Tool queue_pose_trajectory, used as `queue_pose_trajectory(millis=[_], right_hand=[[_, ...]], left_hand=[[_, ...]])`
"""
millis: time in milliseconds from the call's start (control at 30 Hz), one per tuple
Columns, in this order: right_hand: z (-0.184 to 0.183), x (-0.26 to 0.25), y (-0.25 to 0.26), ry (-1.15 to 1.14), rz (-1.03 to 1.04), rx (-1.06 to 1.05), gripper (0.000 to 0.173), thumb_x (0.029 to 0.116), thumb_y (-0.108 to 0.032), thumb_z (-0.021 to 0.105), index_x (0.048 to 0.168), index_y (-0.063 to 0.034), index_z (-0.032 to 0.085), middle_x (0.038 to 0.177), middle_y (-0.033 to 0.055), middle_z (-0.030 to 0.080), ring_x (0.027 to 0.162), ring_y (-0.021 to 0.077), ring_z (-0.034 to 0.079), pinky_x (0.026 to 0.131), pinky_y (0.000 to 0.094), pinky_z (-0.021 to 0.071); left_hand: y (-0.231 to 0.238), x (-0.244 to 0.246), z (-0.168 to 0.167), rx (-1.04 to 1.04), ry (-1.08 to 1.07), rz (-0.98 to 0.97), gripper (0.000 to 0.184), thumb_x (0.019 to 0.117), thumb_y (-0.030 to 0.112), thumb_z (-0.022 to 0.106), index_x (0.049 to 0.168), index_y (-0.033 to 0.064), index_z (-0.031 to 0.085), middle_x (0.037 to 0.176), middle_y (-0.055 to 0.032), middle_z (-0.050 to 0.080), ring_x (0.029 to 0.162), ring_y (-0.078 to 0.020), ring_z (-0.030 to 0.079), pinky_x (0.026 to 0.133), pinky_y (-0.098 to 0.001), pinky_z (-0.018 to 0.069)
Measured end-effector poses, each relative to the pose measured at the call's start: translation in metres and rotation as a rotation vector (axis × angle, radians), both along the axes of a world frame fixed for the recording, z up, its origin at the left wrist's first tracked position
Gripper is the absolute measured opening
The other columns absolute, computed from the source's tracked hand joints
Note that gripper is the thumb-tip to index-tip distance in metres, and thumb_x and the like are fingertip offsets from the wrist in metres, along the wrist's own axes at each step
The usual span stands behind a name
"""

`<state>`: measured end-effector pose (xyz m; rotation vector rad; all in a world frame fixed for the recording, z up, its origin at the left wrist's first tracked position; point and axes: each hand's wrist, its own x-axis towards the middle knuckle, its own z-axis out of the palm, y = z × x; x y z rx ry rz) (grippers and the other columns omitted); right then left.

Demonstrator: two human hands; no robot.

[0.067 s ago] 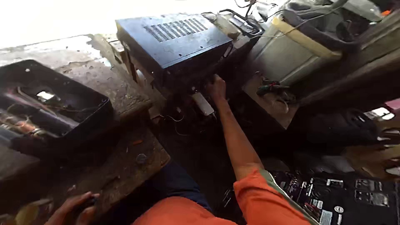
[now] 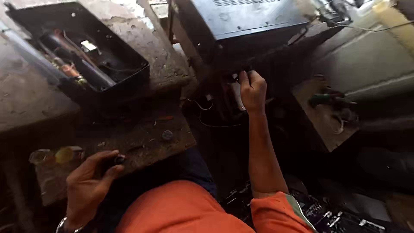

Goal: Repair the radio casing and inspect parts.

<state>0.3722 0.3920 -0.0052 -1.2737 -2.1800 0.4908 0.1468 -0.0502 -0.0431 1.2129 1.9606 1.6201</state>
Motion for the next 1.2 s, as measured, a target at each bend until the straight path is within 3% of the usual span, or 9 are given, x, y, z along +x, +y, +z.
queue_pose_trajectory(millis=[33, 100, 200, 267, 333, 500, 767, 967, 1200], right_hand=[[0.003, -0.007, -0.037, 0.062, 0.150, 0.016, 0.044, 0.1099, -0.039, 0.043, 0.092, -0.0052, 0.064, 0.074, 0.0077, 0.057, 0.066, 0.0196, 0.056, 0.063, 0.0408, 0.0461], [0.006, -0.017, -0.107, 0.083, 0.482, -0.043, 0.032, 0.1102, -0.029, 0.046, 0.096, -0.0065, 0.062, 0.073, 0.0030, 0.056, 0.059, 0.0115, 0.052, 0.053, 0.0306, 0.0461], [-0.003, -0.040, -0.171, 0.007, 0.760, -0.159, 0.025, 0.0996, -0.016, 0.062, 0.122, -0.0046, 0.065, 0.105, 0.0077, 0.069, 0.083, 0.0163, 0.067, 0.073, 0.0387, 0.0605], [-0.010, -0.055, -0.189, -0.089, 0.781, -0.094, 0.047, 0.0951, -0.035, 0.071, 0.130, -0.0047, 0.064, 0.115, 0.0103, 0.069, 0.094, 0.0216, 0.068, 0.081, 0.0432, 0.0595], [-0.016, -0.064, -0.195, -0.193, 0.752, 0.019, 0.052, 0.0936, -0.051, 0.070, 0.119, -0.0058, 0.069, 0.102, 0.0104, 0.067, 0.094, 0.0265, 0.066, 0.078, 0.0444, 0.0573], [-0.013, -0.072, -0.192, -0.086, 0.861, -0.049, 0.031, 0.0993, -0.032, 0.068, 0.114, -0.0044, 0.070, 0.104, 0.0088, 0.068, 0.098, 0.0219, 0.065, 0.087, 0.0389, 0.0565], [0.011, -0.114, -0.248, 0.279, 1.100, -0.318, 0.039, 0.0928, -0.008, 0.072, 0.129, 0.0039, 0.065, 0.110, 0.0111, 0.065, 0.096, 0.0147, 0.065, 0.085, 0.0293, 0.0593], [0.024, -0.159, -0.278, 0.359, 1.156, -0.348, 0.036, 0.0966, -0.004, 0.067, 0.130, 0.0056, 0.063, 0.109, 0.0127, 0.064, 0.089, 0.0143, 0.065, 0.078, 0.0288, 0.0606], [0.020, -0.174, -0.291, 0.382, 1.126, -0.546, 0.038, 0.1006, -0.001, 0.061, 0.138, 0.0026, 0.055, 0.118, 0.0154, 0.065, 0.088, 0.0167, 0.069, 0.072, 0.0297, 0.0627]], left_hand=[[0.002, -0.002, -0.002, 0.001, -0.006, 0.022, 0.035, 0.0918, 0.036, 0.077, 0.123, 0.0210, 0.070, 0.112, 0.0093, 0.073, 0.095, -0.0052, 0.070, 0.084, -0.0245, 0.0605], [0.002, -0.001, -0.003, 0.007, -0.022, 0.024, 0.036, 0.0895, 0.032, 0.080, 0.119, 0.0157, 0.070, 0.110, 0.0061, 0.071, 0.090, -0.0063, 0.069, 0.082, -0.0245, 0.0606], [0.002, 0.004, -0.001, 0.013, 0.010, 0.011, 0.037, 0.0897, 0.028, 0.080, 0.118, 0.0078, 0.070, 0.108, 0.0009, 0.069, 0.087, -0.0075, 0.067, 0.078, -0.0246, 0.0601], [0.008, 0.009, 0.001, 0.028, 0.038, 0.006, 0.036, 0.0906, 0.028, 0.079, 0.118, 0.0070, 0.070, 0.109, 0.0004, 0.069, 0.091, -0.0081, 0.068, 0.081, -0.0258, 0.0603], [0.017, 0.015, 0.005, 0.070, 0.063, 0.009, 0.034, 0.0910, 0.027, 0.079, 0.117, 0.0067, 0.070, 0.110, -0.0001, 0.070, 0.096, -0.0104, 0.068, 0.087, -0.0299, 0.0596], [0.014, 0.028, 0.028, 0.152, 0.091, 0.091, 0.039, 0.0951, 0.028, 0.074, 0.129, 0.0116, 0.064, 0.123, 0.0018, 0.066, 0.109, -0.0125, 0.066, 0.096, -0.0327, 0.0577], [-0.056, -0.019, 0.012, 0.421, -0.085, 0.716, 0.034, 0.1115, 0.027, 0.038, 0.134, 0.0068, 0.054, 0.120, 0.0001, 0.065, 0.112, -0.0158, 0.063, 0.101, -0.0364, 0.0496], [0.002, -0.068, 0.018, 0.246, -0.306, 0.709, 0.025, 0.1131, 0.027, 0.034, 0.124, 0.0081, 0.045, 0.098, -0.0003, 0.070, 0.091, -0.0158, 0.071, 0.087, -0.0388, 0.0586], [0.030, -0.048, 0.016, 0.055, -0.052, 0.739, 0.032, 0.1141, 0.028, 0.031, 0.122, 0.0029, 0.049, 0.084, 0.0003, 0.061, 0.075, -0.0067, 0.063, 0.073, -0.0284, 0.0559]])
